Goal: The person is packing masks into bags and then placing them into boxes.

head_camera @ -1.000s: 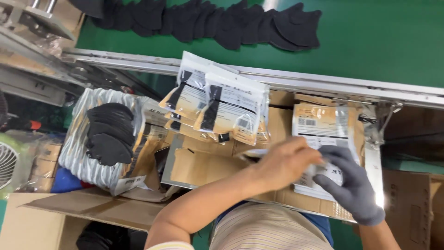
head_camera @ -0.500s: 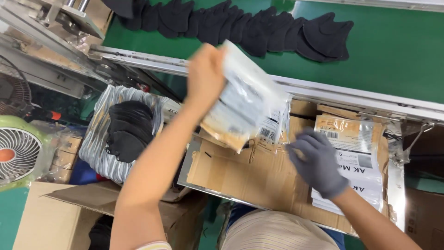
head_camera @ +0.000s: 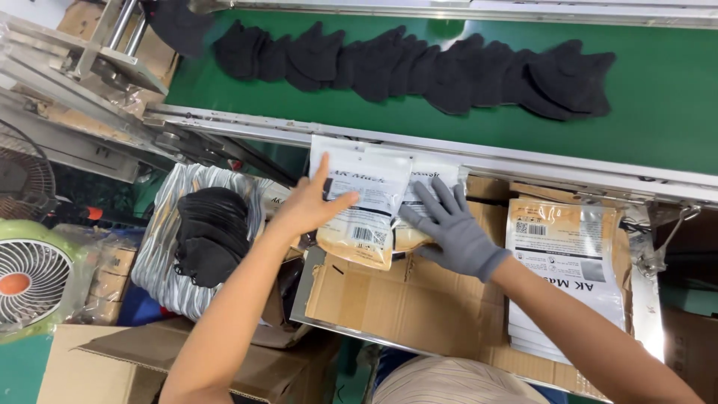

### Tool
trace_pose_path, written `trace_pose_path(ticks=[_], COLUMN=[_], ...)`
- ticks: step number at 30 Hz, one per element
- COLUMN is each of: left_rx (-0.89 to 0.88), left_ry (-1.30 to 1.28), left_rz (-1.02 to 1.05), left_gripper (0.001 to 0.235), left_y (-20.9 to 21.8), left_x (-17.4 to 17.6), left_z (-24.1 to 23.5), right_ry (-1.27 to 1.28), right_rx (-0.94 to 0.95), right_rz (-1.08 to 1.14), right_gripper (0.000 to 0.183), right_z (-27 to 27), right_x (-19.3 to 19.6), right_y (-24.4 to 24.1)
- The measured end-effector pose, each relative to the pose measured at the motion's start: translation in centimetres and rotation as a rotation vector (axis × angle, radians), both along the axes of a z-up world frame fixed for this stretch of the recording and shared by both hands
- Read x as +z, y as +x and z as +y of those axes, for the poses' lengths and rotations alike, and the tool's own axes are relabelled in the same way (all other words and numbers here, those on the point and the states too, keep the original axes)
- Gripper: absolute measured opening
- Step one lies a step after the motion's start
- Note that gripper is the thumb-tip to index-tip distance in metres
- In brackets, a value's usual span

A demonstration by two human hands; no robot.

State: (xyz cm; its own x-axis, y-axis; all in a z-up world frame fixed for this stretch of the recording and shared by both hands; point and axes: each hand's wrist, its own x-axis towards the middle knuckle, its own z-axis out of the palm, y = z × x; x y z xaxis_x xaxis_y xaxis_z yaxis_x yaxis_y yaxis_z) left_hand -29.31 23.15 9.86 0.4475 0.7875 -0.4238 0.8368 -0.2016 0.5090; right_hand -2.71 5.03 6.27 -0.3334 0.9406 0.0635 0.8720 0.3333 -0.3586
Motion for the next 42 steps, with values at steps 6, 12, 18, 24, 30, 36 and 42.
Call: trace_pose_path(ticks=[6,12,18,24,30,36,42], left_rx=[-0.048,-0.185,-0.28,-0.433,-0.394,-0.532,-0.522], left_ry=[0.006,0.245,0.612,0.62,0.794,0.632,0.7], left_rz=[0.21,0.272,0.02,0.158,0.145,-0.059,0.26], left_gripper=[0.117,0.108,0.092,0.091,0.066,0.048,0.083], left_y=[1.2,4.2,12.4,16.1,18.0,28.1,31.0], left_x=[0.4,3.6,-1.9,-7.0,-13.8,-4.2,-10.8], left_z=[1.6,5.3,13.7,19.8,22.8,10.7,11.8], right_ry=[0.039,0.165,0.224,0.256,0.359,0.326,0.281], right_rx=[-0.07,-0.162,-0.837,-1.166,-1.133,-1.099,-1.142], right_rz=[0.044,0.259,0.016,0.216,-0.196,-0.381,-0.318], right_gripper=[0.092,0.095,0.071,0.055,0.043,0.047,0.07], right_z=[-0.2,-4.4,-9.9,-13.4,-14.5,-14.4,-12.7], right_x=[0.9,0.4,-2.7,-11.7,-12.8,-11.0,-8.6], right_y=[0.6,13.0,31.9,40.4,40.6,40.0,41.0])
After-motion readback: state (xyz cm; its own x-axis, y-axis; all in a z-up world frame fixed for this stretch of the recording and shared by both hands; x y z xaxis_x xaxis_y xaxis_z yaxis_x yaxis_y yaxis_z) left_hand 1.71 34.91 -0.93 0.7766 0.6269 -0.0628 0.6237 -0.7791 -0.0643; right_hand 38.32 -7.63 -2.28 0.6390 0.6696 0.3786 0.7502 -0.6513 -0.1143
